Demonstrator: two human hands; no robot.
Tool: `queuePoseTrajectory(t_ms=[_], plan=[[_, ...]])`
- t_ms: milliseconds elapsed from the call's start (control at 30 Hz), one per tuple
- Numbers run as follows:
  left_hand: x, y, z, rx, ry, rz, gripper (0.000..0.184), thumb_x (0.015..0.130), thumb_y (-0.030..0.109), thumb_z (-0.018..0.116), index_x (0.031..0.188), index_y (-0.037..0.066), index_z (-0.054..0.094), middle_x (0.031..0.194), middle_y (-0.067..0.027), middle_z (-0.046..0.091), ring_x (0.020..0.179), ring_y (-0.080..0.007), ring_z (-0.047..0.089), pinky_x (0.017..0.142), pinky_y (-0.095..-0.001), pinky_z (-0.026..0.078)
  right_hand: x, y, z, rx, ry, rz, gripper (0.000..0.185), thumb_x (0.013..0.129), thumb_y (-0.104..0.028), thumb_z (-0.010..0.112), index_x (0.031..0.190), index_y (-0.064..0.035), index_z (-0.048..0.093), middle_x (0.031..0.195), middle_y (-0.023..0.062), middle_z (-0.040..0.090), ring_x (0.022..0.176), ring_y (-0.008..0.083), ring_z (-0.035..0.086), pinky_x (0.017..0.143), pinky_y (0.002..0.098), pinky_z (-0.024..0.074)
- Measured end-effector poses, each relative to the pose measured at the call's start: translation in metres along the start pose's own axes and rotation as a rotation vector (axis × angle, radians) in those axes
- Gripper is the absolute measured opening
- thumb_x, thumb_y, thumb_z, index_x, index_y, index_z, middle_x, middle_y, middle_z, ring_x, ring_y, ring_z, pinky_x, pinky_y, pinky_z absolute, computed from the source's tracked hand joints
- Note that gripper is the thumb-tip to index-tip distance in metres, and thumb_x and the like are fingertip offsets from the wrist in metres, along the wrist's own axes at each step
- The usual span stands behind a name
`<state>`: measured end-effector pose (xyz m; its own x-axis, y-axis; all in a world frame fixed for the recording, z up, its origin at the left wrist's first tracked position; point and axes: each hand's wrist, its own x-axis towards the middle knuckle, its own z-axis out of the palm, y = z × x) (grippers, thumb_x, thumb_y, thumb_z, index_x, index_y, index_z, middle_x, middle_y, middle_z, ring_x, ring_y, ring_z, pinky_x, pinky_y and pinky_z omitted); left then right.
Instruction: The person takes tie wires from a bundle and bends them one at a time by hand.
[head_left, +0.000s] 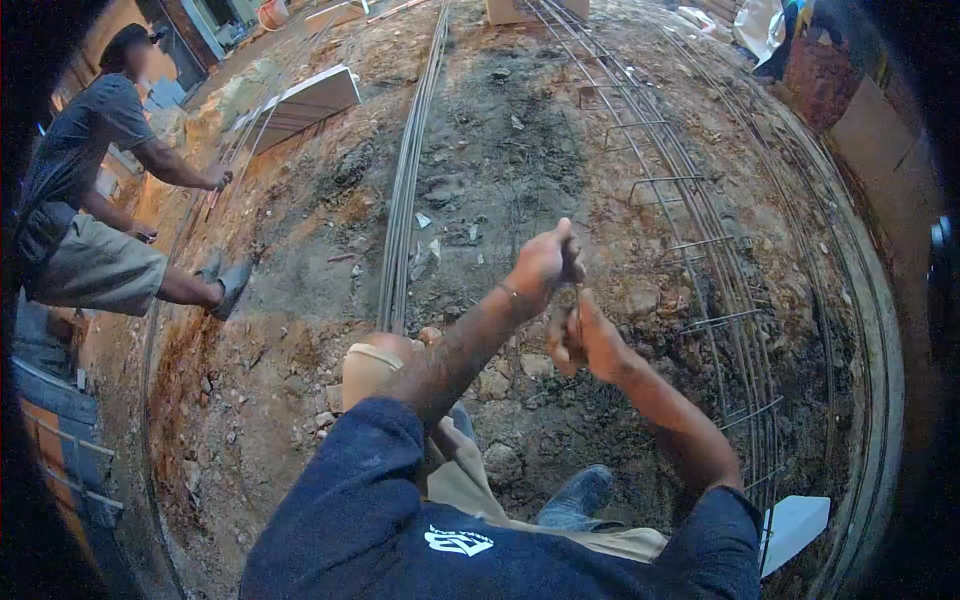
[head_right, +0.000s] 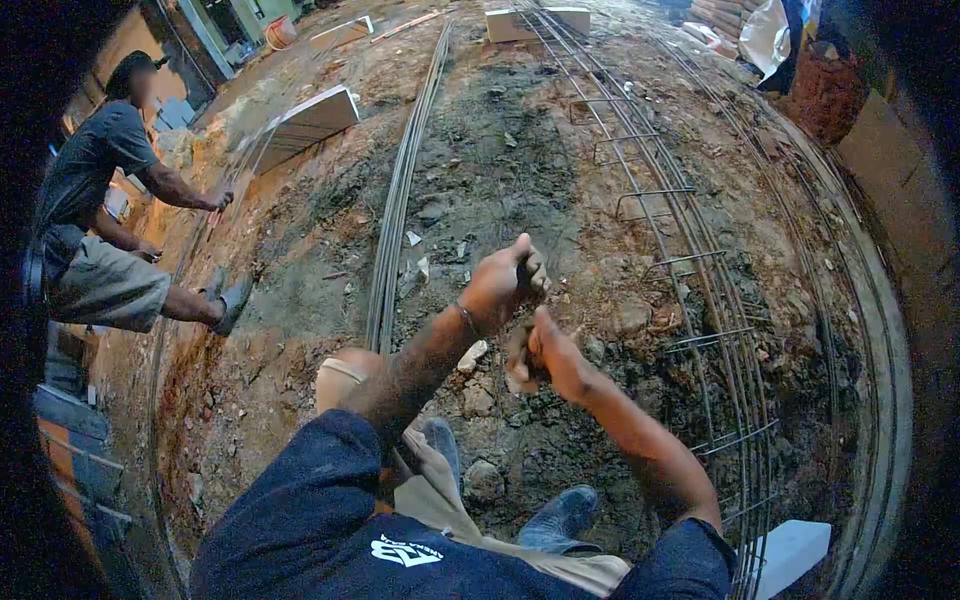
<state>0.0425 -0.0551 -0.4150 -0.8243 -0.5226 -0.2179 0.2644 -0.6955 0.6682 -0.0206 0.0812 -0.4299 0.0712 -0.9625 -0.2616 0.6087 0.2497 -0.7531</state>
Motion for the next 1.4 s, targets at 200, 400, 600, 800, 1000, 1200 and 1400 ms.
queuePoseTrajectory(t_ms=[200,400,600,800,1000,1200,1400], plan=[[-0.003,-0.02,-0.003,-0.371,-0.065,-0.162,0.03,0.095,0.03,0.036,0.081,0.007,0.049,0.077,-0.0065,0.054,0.074,-0.0212,0.054,0.074,-0.0355,0.046,-0.018,-0.047,0.043,0.379,-0.343,-0.198,0.041,0.092,-0.045,0.032,0.071,-0.011,0.042,0.046,0.0031,0.038,0.038,0.016,0.033,0.039,0.0291,0.0298],[-0.023,-0.044,0.022,-0.274,-0.062,0.018,0.028,0.093,0.031,0.038,0.098,0.009,0.054,0.085,-0.0032,0.057,0.078,-0.0151,0.053,0.074,-0.0318,0.042,-0.006,-0.079,0.052,0.369,-0.157,-0.755,0.017,0.089,-0.027,0.046,0.086,-0.0106,0.04,0.07,0.0008,0.035,0.066,0.0146,0.037,0.057,0.0289,0.0326],[-0.029,-0.047,0.026,-0.098,0.18,0.15,0.031,0.094,0.031,0.038,0.104,0.008,0.057,0.086,-0.0011,0.055,0.072,-0.0115,0.051,0.065,-0.0273,0.042,0.025,-0.067,0.03,-0.085,0.296,-1.046,0.017,0.078,-0.004,0.045,0.093,-0.008,0.037,0.079,0.004,0.036,0.076,0.0156,0.041,0.073,0.0319,0.0393],[-0.036,-0.041,0.02,0.688,0.282,0.647,0.034,0.095,0.027,0.035,0.109,0.005,0.056,0.101,-0.0096,0.054,0.087,-0.0197,0.052,0.079,-0.0311,0.041,0.032,-0.058,0.001,-1.068,0.82,-0.915,0.025,0.078,-0.006,0.043,0.102,-0.0034,0.036,0.087,0.0119,0.04,0.077,0.0212,0.042,0.069,0.0352,0.0378],[-0.025,-0.005,0.014,1.095,-0.003,0.769,0.037,0.097,0.026,0.032,0.111,0.001,0.057,0.109,-0.009,0.051,0.1,-0.0174,0.048,0.088,-0.0283,0.037,0.027,-0.016,-0.029,-1.284,0.279,-0.542,0.021,0.087,-0.016,0.039,0.095,0.0,0.05,0.075,0.0177,0.054,0.064,0.0322,0.051,0.059,0.0409,0.0407],[-0.024,0.012,0.009,0.744,-0.401,0.064,0.045,0.091,0.034,0.048,0.125,0.004,0.046,0.119,-0.006,0.051,0.098,-0.0131,0.051,0.086,-0.0269,0.041,0.021,0.014,-0.032,-0.35,-0.033,-0.25,0.029,0.093,-0.029,0.039,0.082,-0.0041,0.049,0.065,0.0075,0.052,0.056,0.0201,0.05,0.05,0.0338,0.0404],[-0.03,0.0,0.008,0.92,-0.46,-0.062,0.088,0.064,0.03,0.078,0.133,0.004,0.03,0.116,-0.0092,0.049,0.099,-0.0141,0.05,0.085,-0.0284,0.043,0.005,-0.02,-0.007,0.038,0.095,-0.199,0.038,0.095,-0.038,0.033,0.071,-0.0089,0.04,0.061,0.002,0.042,0.056,0.0145,0.043,0.052,0.03,0.0379]])
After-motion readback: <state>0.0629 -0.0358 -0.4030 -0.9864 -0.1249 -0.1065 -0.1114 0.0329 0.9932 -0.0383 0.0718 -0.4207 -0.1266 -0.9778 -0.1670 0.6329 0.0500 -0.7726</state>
